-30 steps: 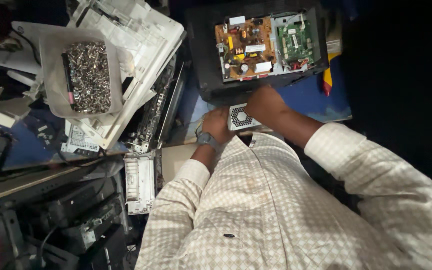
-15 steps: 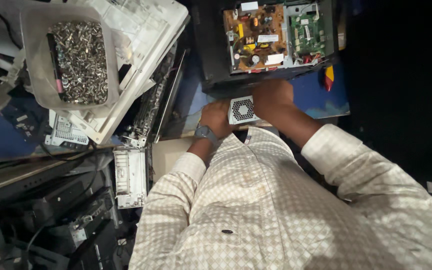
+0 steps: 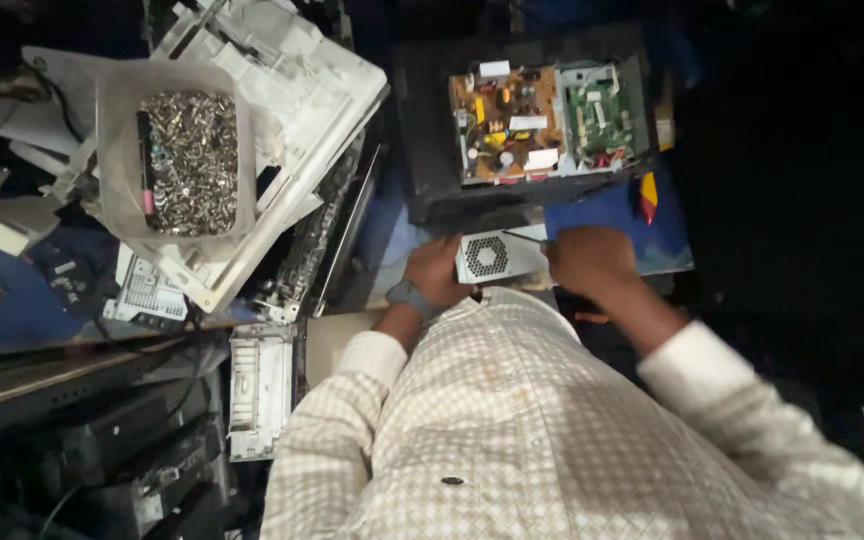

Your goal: The person uses a green-handled screwdriver to remove and reinstall screws on an open electronic device, likely a power supply unit. They repeatedly pick up screws, position them, and tighten them while working over a cluttered workbench.

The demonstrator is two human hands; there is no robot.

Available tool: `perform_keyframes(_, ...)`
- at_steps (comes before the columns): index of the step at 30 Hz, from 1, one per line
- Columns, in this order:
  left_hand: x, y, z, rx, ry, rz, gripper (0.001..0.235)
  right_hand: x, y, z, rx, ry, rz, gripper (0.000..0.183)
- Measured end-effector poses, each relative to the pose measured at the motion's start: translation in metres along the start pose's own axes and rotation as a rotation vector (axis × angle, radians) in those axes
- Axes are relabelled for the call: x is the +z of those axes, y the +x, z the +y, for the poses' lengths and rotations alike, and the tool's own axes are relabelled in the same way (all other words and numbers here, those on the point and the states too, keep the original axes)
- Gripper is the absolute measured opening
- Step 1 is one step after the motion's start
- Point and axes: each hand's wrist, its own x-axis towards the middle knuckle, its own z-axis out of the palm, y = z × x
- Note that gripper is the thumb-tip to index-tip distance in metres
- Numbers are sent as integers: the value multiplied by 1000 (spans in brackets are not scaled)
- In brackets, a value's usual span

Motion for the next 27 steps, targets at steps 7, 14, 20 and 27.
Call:
perform_keyframes(7,11,-7,5,189,-605,-86,62,56,-19,1,-387,974,137,37)
perform_keyframes(14,-8,-19,10,167,-892,-79,45,93,23,7,-511,569,232,52)
perform_keyframes(20,-7,-65,-9,-189,-649,158,36,120,64,34,-587,170,375,108)
perform_keyframes(27,16,-72,-44,-146,-349,376,23,128,92,31,-522,279,204,72)
